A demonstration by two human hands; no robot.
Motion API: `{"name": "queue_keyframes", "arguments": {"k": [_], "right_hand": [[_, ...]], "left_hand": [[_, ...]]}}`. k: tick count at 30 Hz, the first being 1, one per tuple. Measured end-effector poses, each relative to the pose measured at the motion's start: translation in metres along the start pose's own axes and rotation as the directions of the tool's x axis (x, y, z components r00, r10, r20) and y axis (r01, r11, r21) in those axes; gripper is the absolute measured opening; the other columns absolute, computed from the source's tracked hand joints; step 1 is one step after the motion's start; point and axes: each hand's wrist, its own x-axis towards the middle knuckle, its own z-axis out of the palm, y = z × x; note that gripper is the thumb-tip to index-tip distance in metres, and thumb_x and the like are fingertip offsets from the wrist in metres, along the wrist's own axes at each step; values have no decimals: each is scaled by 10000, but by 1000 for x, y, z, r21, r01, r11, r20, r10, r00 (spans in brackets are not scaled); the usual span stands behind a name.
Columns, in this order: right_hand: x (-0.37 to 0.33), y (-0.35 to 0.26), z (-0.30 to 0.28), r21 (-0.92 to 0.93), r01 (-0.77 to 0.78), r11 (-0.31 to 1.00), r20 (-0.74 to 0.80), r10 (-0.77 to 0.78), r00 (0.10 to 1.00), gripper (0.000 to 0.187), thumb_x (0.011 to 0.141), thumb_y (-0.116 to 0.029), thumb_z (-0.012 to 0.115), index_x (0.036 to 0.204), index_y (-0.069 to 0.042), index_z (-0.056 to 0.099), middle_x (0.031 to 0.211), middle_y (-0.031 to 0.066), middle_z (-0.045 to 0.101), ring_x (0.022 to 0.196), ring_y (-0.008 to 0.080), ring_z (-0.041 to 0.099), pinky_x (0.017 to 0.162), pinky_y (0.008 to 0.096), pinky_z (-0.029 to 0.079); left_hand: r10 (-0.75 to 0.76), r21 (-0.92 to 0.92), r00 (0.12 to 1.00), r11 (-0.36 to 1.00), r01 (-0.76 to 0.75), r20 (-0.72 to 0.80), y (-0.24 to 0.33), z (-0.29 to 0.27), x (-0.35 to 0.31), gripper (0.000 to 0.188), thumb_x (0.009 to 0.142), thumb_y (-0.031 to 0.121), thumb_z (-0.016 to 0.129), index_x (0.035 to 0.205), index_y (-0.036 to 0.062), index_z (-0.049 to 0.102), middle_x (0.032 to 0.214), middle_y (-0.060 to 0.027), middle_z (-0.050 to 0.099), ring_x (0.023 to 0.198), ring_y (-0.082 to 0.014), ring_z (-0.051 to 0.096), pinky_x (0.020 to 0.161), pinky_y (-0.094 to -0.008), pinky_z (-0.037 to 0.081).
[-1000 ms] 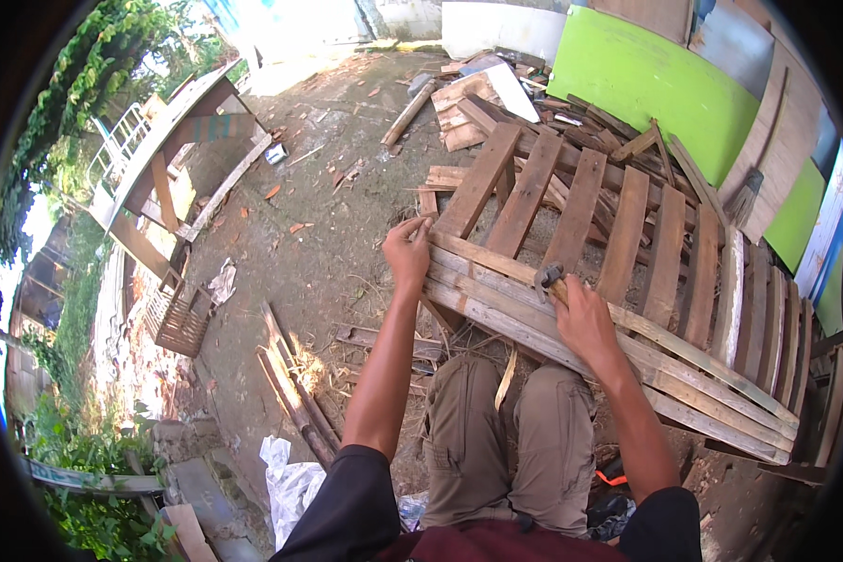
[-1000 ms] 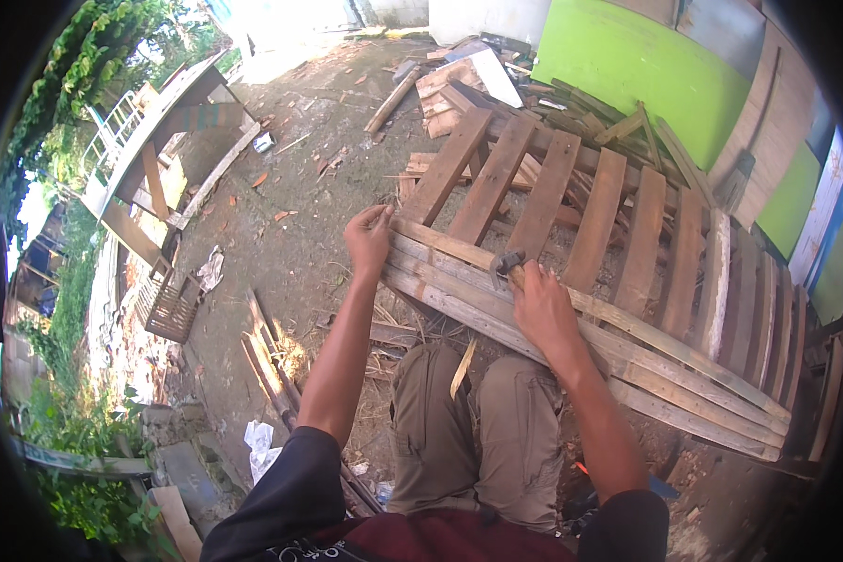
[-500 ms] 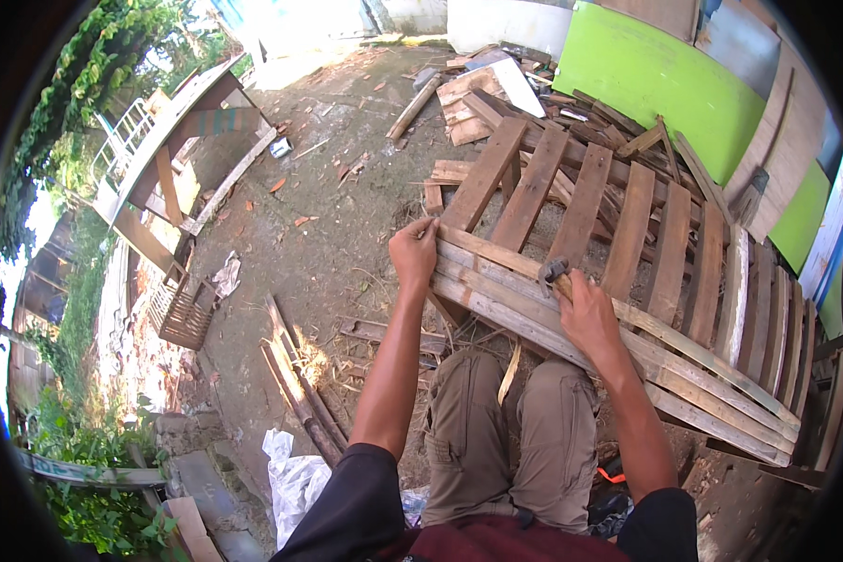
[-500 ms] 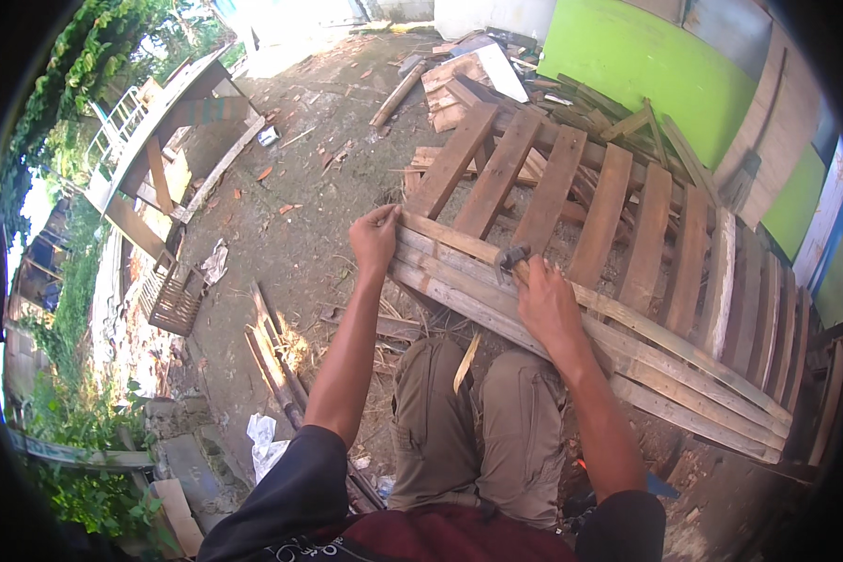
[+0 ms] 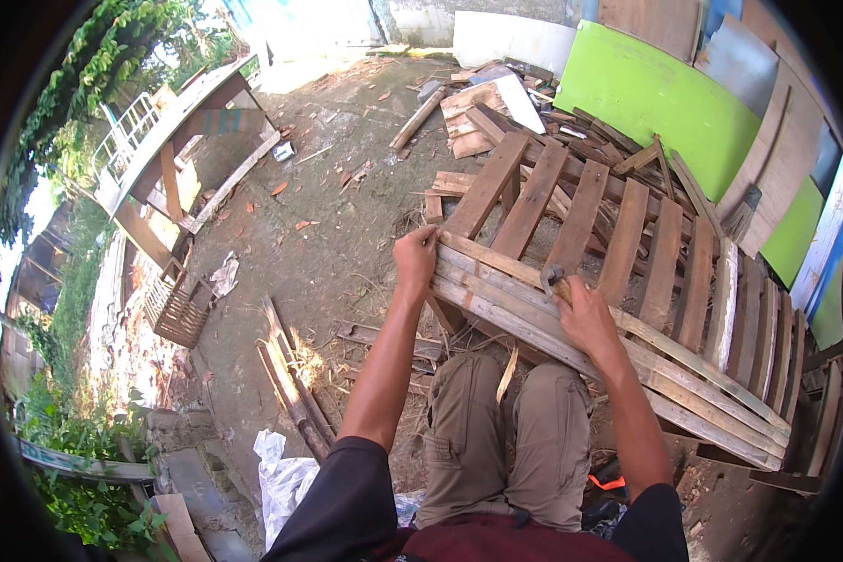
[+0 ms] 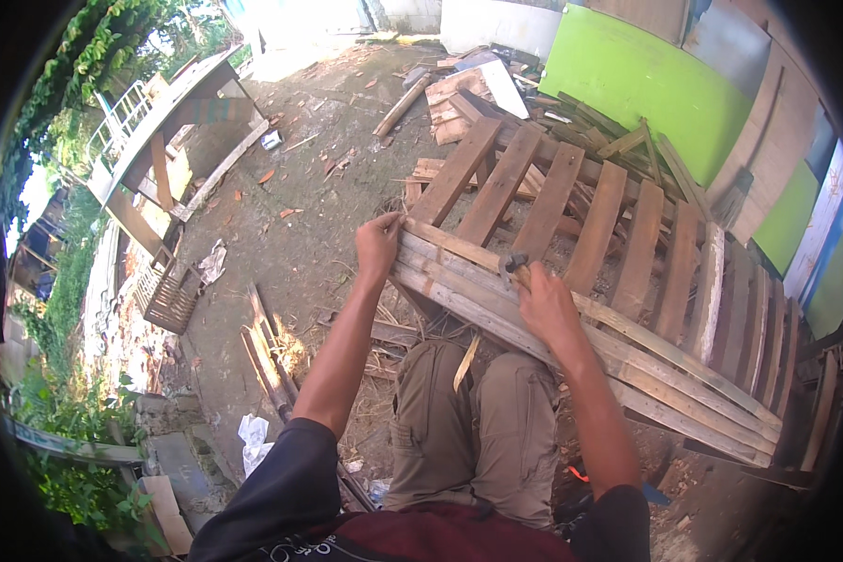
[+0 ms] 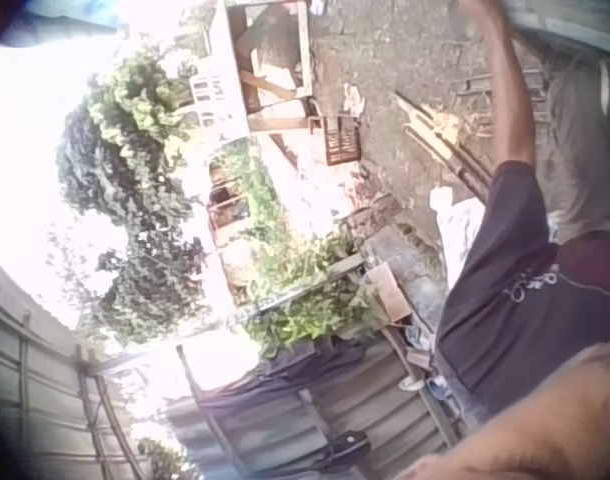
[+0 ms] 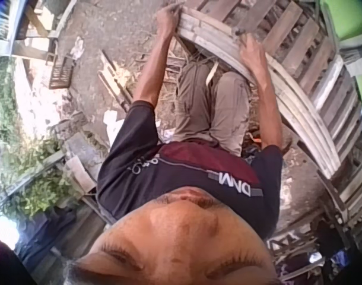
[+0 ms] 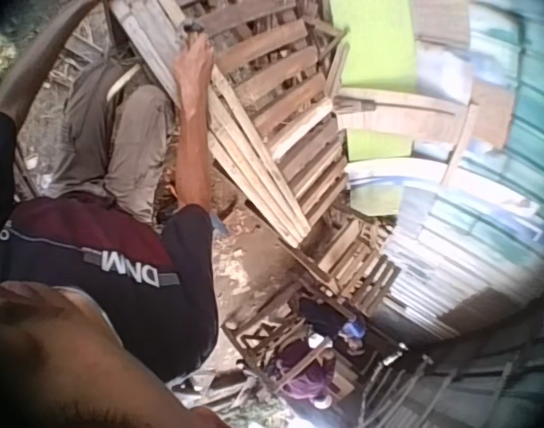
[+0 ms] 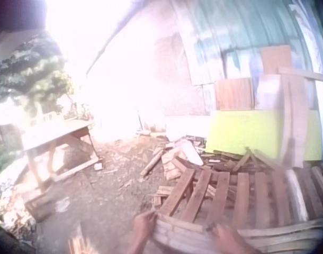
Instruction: The person splits thin wooden strips using a machete, then places them on a wooden pallet and hammers nails to secure them. The person works while seated on the ground in an outdoor area with scattered wood and tools.
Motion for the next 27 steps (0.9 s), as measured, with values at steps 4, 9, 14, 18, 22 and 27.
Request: {"name": "queue_keyframes", "arguments": {"k": [4,9,14,18,22,27], "right_hand": [[1,0,3,-49,-21,999,54,24,998,272,949,-140,629,1108,60,537,1021,370,655,996,545,628,871,583,504],[-2,22,30,-201,130,971,-106,-154,982,250,940,-79,600,1113,82,519,1172,354,618,1117,521,580,964,550,458],[-6,4,24,-227,52,973,-30,-60,998,341,964,-47,507,1246,144,514,1337,375,569,1313,487,526,1171,513,384],[-4,10,28,-233,80,969,-54,-95,994,321,961,-34,484,1226,142,527,1336,375,571,1317,478,529,1179,508,378],[-2,1,23,-196,45,980,-48,-56,997,287,955,-18,467,1186,129,551,1339,372,573,1311,471,536,1178,500,381],[0,5,19,-132,14,991,-52,-21,998,249,949,-18,506,1155,104,575,1325,340,589,1275,457,556,1134,482,426]], "left_hand": [[64,32,998,997,-64,-20,-6,1,-2,228,924,249,722,1071,86,785,956,-186,750,893,-336,751,788,-380,561],[-56,25,998,998,56,-30,4,5,-1,250,931,289,716,1069,94,788,960,-188,749,901,-336,749,787,-393,562],[-77,38,996,996,79,-39,12,1,-2,259,936,302,718,1080,100,790,929,-191,750,872,-326,752,772,-383,556],[-132,-32,991,991,131,-21,8,3,4,271,947,295,726,1087,71,786,902,-169,768,823,-230,751,763,-350,551],[-147,-151,989,978,141,-29,-2,3,7,283,963,284,718,1080,33,778,872,-146,775,767,-145,708,736,-326,537],[-214,-234,976,951,202,-30,-9,6,7,269,1003,223,681,1090,-17,769,949,-91,788,842,-115,702,791,-287,539]]}}
